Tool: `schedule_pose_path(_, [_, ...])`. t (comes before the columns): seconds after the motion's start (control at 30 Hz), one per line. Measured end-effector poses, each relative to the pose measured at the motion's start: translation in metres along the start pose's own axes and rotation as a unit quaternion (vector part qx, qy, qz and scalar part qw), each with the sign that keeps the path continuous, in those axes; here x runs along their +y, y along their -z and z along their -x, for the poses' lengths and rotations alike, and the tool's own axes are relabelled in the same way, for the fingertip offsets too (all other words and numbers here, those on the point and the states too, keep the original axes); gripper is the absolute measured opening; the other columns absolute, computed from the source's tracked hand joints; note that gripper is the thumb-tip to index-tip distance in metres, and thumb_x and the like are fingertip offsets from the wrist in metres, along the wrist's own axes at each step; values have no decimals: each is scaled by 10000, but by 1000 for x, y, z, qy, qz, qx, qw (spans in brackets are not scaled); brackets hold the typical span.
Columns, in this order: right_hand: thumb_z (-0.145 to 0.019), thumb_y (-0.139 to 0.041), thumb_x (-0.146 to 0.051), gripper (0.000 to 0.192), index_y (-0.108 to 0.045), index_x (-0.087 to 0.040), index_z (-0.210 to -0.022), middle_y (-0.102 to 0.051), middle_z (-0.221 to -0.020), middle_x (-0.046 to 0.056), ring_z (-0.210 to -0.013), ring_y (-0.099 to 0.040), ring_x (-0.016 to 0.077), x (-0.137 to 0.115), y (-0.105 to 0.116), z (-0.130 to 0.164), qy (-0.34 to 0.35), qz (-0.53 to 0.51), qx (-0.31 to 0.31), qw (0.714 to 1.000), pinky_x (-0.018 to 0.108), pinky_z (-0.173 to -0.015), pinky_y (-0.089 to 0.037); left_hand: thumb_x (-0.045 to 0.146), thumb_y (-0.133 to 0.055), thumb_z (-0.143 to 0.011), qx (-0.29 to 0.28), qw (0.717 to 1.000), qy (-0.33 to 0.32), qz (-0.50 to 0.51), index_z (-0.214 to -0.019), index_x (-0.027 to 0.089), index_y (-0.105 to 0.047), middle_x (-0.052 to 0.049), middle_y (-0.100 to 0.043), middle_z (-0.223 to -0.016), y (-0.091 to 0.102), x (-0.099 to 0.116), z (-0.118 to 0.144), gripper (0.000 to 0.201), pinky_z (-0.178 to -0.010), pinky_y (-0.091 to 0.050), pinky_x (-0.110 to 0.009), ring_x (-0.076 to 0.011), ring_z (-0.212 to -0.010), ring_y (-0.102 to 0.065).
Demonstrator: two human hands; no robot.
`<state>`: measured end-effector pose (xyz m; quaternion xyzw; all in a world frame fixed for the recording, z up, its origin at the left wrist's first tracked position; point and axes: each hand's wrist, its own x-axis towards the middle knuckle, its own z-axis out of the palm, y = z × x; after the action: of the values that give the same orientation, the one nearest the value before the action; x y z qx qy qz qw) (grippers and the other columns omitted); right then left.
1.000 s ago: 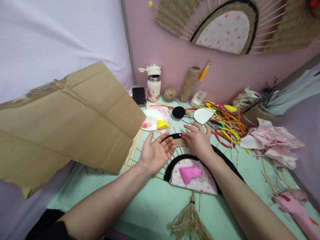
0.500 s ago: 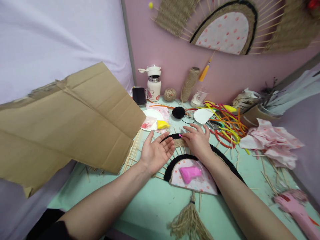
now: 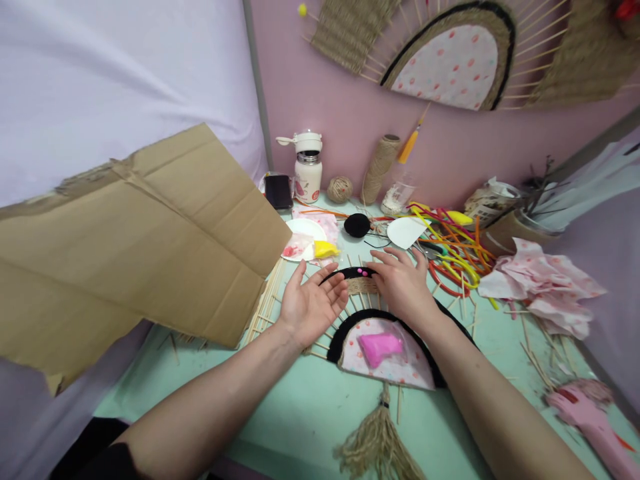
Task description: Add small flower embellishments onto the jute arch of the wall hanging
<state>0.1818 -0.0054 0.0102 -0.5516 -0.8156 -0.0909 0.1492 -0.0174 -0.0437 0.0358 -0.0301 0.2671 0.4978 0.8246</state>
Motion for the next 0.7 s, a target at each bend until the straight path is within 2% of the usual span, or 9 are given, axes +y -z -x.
schedule_pose_path(0.17, [-859,-544,-115,388,-714,-257,-1178,-483,-1504,111,-1367,-414,378,-8,23,9,22,92,-63,994,650,-1085,-252,473,-397,-974,-2,1000,2,-3,-1088,86,-635,-97,-655,-818,0,0,0,468,-680,-538,-264,-162,-722,-648])
schedule_pose_path(0.4, [-885,-531,-135,449,-656,-302,-1283,-350,-1590,89,-1450,-299,367,-14,31,7,-1,114,-171,979,651,-1129,-207,471,-409,-971,-7,1000,3,-11,-1077,87,-631,-86,-648,-809,1,0,-1,456,-670,-542,-255,-153,-709,-648])
schedule_pose_path(0.53, [-898,-523,-152,452,-640,-313,-1304,-327,-1601,82,-1460,-278,363,-14,32,6,-4,117,-190,975,645,-1140,-185,466,-396,-974,-5,1000,5,-13,-1081,89,-626,-81,-643,-804,0,0,0,454,-664,-541,-251,-149,-701,-645])
schedule_pose_path(0.7, [-898,-515,-152,454,-646,-325,-1296,-364,-1585,73,-1444,-311,362,-13,24,8,11,123,-172,977,642,-1132,-202,458,-403,-972,-1,1000,7,-15,-1074,94,-625,-82,-643,-806,0,-1,0,438,-665,-540,-247,-146,-702,-643])
